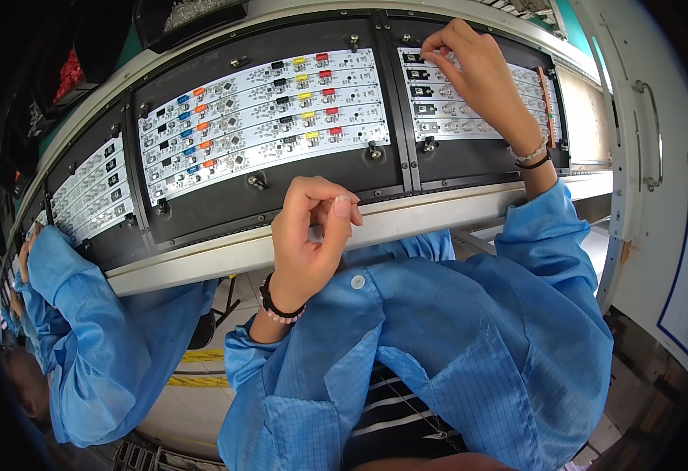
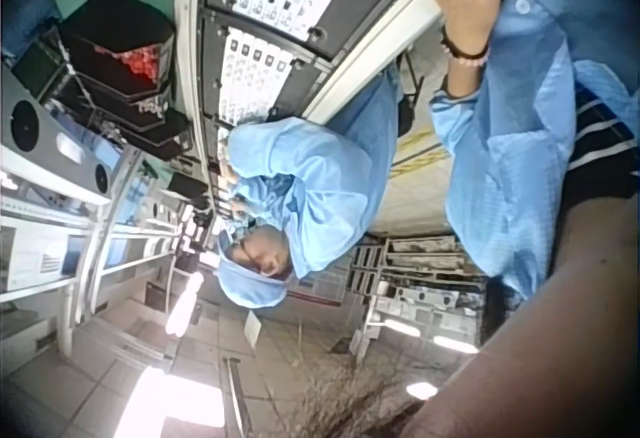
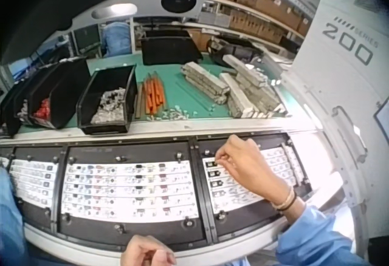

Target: The person inserts small electronic components into circuit boards on an assembly line by hand, places a rectangular block onto the board, and works on the assembly using a handheld green tool.

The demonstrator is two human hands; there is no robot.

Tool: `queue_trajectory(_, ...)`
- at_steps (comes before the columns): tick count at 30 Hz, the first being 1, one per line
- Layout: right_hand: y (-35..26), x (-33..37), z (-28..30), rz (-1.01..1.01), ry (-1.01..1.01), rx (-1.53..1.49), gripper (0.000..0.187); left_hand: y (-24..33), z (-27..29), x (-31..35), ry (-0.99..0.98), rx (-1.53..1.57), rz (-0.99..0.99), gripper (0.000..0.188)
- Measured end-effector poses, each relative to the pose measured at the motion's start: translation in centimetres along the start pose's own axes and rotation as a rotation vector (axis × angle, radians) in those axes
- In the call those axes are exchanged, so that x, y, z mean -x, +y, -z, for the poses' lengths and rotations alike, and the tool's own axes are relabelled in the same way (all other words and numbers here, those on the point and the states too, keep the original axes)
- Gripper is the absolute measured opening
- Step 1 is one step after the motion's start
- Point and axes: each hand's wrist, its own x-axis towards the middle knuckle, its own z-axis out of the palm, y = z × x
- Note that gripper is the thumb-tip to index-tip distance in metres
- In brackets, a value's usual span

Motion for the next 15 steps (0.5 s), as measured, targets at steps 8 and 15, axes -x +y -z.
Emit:
queue_trajectory(8,-0.45,0.19,-0.06,-0.001,-0.002,0.087,0.011,0.16,0.28,0.01,0.005,0.004,0.000,0.004)
queue_trajectory(15,-0.77,0.21,-0.12,-0.020,0.002,0.103,0.010,0.17,0.63,0.09,0.000,0.000,0.006,0.003)
